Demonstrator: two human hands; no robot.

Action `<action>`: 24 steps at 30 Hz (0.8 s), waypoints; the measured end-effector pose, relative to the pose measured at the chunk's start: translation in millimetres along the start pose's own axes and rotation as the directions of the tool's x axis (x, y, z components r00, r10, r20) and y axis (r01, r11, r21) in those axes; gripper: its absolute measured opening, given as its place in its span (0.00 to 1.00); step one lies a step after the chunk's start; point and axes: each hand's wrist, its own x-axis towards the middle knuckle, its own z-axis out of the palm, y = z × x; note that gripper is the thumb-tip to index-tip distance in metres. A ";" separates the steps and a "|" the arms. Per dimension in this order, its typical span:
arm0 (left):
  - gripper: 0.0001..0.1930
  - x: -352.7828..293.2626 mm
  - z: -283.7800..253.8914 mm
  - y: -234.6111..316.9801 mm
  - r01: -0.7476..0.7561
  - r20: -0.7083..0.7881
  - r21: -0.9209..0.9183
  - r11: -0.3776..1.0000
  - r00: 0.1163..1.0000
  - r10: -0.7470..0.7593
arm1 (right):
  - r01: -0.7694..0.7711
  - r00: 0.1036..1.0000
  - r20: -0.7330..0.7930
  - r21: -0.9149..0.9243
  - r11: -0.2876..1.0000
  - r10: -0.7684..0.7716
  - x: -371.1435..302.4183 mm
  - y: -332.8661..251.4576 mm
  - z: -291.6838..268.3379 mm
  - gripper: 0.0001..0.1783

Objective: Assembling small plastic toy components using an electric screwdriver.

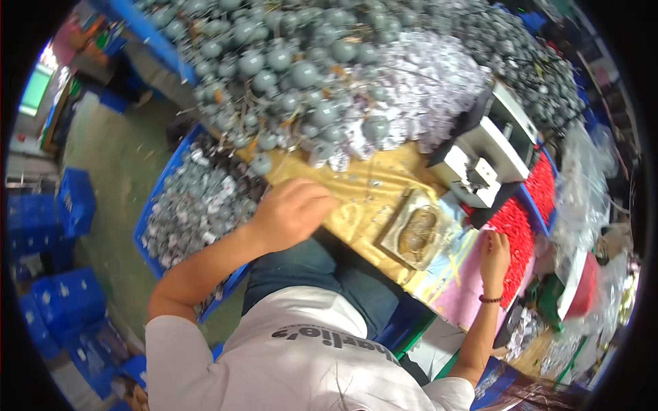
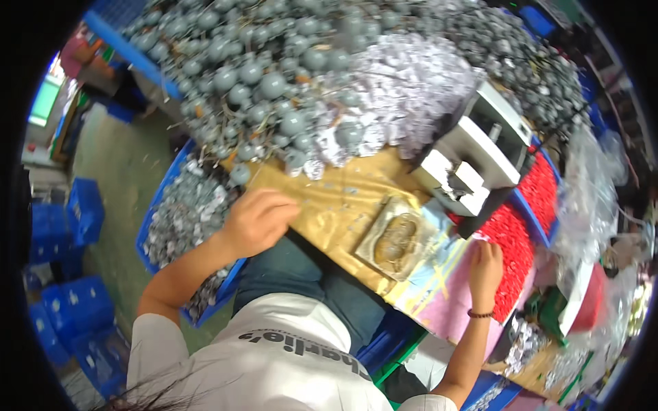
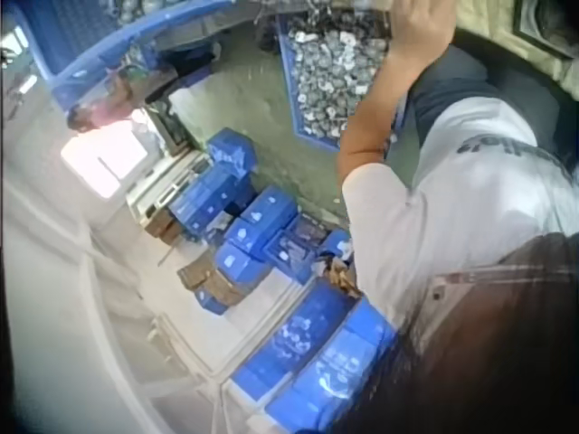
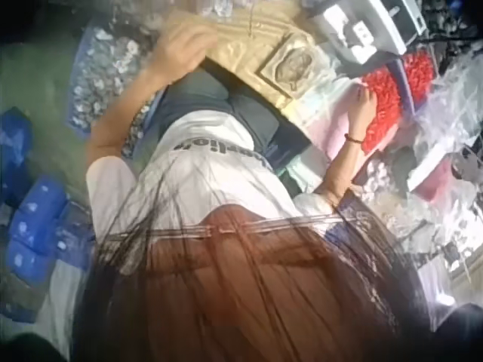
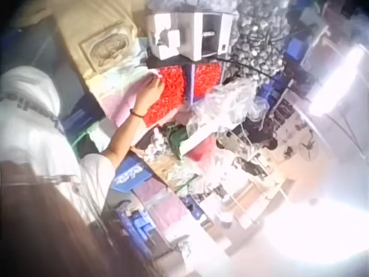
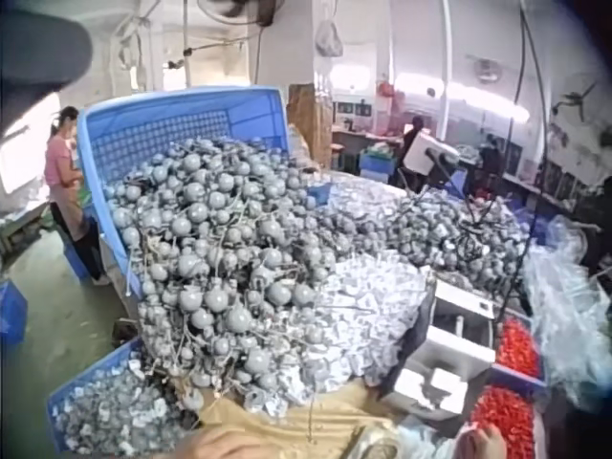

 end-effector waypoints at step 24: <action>0.13 60.3 114.0 3.7 -0.073 0.333 -0.036 0.997 0.940 0.081 | 0.046 0.970 -0.235 -0.056 0.997 -0.058 14.0 13.6 -2.5 0.06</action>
